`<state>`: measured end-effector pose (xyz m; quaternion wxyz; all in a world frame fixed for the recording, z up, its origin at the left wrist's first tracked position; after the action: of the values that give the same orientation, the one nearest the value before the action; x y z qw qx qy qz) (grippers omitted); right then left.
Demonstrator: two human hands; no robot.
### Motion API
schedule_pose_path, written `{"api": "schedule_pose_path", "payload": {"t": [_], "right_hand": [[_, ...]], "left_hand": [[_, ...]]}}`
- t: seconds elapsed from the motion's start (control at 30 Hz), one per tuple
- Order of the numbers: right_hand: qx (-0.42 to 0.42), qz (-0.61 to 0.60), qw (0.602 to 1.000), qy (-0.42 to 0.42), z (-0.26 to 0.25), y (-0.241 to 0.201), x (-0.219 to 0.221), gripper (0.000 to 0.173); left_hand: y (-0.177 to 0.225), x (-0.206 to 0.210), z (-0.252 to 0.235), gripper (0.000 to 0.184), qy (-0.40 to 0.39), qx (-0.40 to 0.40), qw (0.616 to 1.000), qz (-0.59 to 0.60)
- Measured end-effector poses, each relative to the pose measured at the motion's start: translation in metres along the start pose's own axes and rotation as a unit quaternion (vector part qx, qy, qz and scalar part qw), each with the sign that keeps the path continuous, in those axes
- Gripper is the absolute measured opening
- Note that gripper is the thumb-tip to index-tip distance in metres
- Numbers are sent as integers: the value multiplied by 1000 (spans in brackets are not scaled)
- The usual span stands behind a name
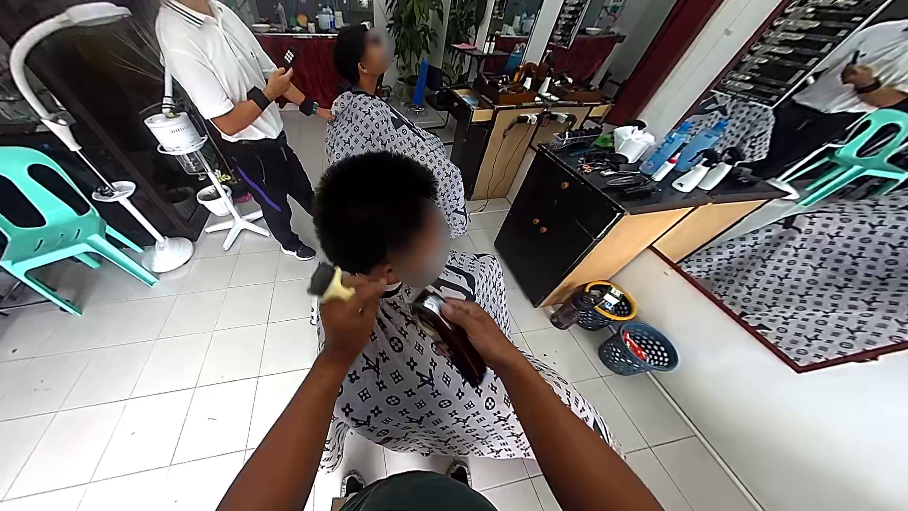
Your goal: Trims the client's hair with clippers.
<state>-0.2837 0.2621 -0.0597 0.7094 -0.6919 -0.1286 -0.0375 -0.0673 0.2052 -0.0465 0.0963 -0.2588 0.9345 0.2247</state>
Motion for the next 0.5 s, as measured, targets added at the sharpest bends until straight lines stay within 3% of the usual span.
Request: {"api": "schedule_pose_path", "payload": {"t": [0.03,0.1,0.13,0.17,0.2,0.3,0.4,0.43,0.5], "right_hand": [[-12,-43,999,23,11,8,-13,34],[-27,-163,984,71,30,30,-33,48],[-33,-202,975,82,34,36,-39,58],[-37,-222,970,90,37,41,-44,68],[-34,-224,969,100,42,46,-48,75],[-3,-198,973,116,53,55,-54,86],[11,-187,975,120,59,61,-51,81],[12,-188,975,119,59,60,-50,80],[5,-186,976,113,54,54,-48,79]], "left_hand": [[11,3,7,12,-33,47,998,30],[35,16,9,24,-235,31,966,102],[44,26,0,31,-380,-25,915,136],[51,34,-10,34,-469,-66,865,165],[57,39,-19,32,-484,-87,849,194],[58,51,-44,24,-351,-183,880,264],[52,72,-38,25,-435,-282,806,285],[53,72,-33,25,-441,-273,804,290],[53,67,-33,22,-351,-255,845,312]]}}
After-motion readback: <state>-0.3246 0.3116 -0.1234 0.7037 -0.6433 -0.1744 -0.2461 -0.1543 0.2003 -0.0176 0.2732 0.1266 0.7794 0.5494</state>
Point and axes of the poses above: each hand's wrist, its own z-axis away from the middle knuckle, its own x-axis out of the palm, y = z × x, the point moved 5 cm from there along -z, towards the middle knuckle, and after that the axes turned 8 degrees about -z, right-handed, at the moved point
